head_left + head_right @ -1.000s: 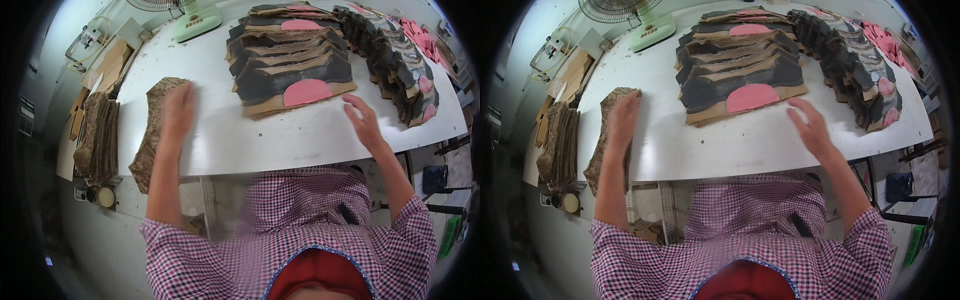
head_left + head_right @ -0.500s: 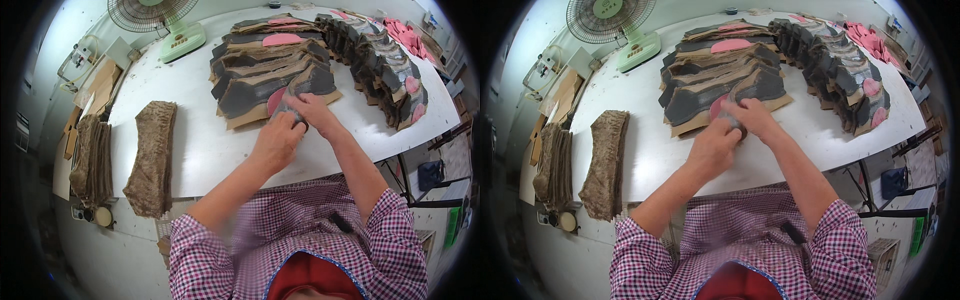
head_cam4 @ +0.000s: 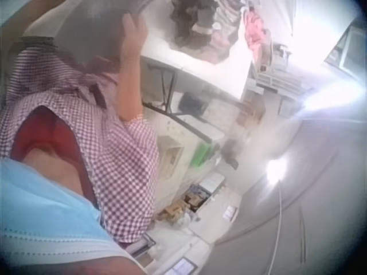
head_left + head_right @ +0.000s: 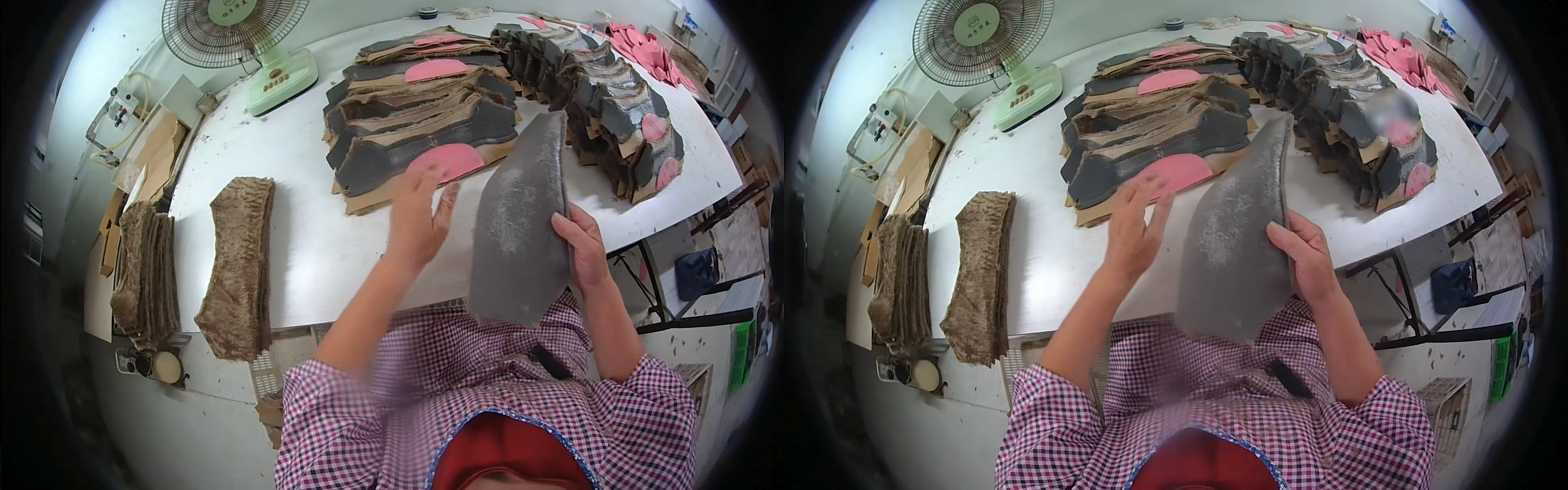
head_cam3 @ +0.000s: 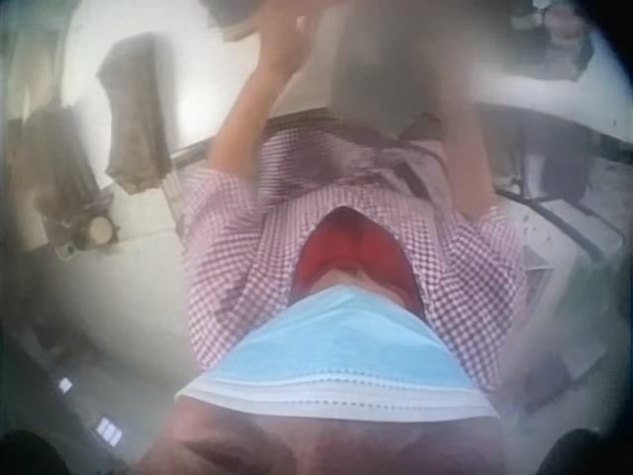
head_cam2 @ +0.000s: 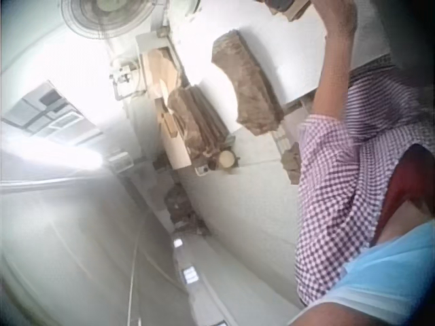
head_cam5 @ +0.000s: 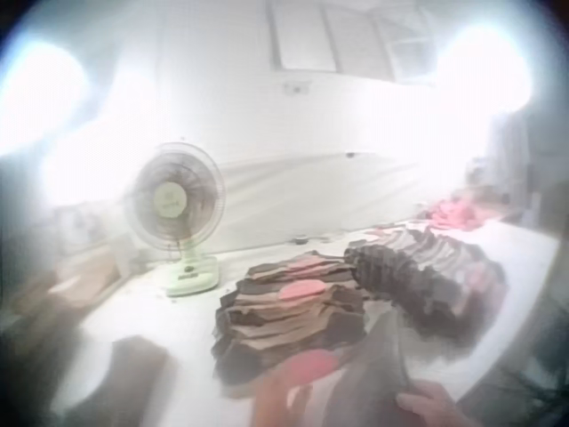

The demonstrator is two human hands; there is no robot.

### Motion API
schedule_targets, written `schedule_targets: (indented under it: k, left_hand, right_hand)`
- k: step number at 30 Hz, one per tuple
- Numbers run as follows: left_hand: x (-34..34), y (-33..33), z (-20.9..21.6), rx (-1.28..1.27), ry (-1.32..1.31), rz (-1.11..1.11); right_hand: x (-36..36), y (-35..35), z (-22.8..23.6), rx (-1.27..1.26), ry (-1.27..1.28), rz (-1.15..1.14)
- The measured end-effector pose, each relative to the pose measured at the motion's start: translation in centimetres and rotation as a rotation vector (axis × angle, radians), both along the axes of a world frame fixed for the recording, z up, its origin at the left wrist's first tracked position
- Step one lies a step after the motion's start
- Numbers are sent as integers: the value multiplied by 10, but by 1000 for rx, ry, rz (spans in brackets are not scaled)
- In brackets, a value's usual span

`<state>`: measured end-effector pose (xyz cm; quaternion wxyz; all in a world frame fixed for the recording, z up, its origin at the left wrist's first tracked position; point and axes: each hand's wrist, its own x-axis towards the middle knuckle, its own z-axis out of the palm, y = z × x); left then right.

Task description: The person repeatedly picks up individual shoe parts from a stack on a table, turns them over to inspect both sides, and places them back down. This cycle continues throughout the clip without any visible assembly or tool use.

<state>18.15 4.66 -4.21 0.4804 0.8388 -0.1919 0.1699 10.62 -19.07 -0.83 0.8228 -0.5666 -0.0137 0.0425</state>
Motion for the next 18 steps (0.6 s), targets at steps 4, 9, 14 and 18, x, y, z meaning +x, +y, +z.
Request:
schedule_targets:
  k: [4, 9, 14, 18]
  left_hand:
    - [-36, -31, 5, -1183, 917, -494]
    - [-63, -26, 6, -1454, 878, -725]
    - [-88, -23, 15, -1297, 843, -341]
    - [-89, -38, 8, -1271, 726, -394]
  right_hand:
    - [-15, -1, 1, 74, 107, 136]
    - [-7, 1, -15, -472, 156, 341]
    - [-32, 38, 19, -912, -566, 68]
    - [-30, 54, 18, -1047, -584, 53]
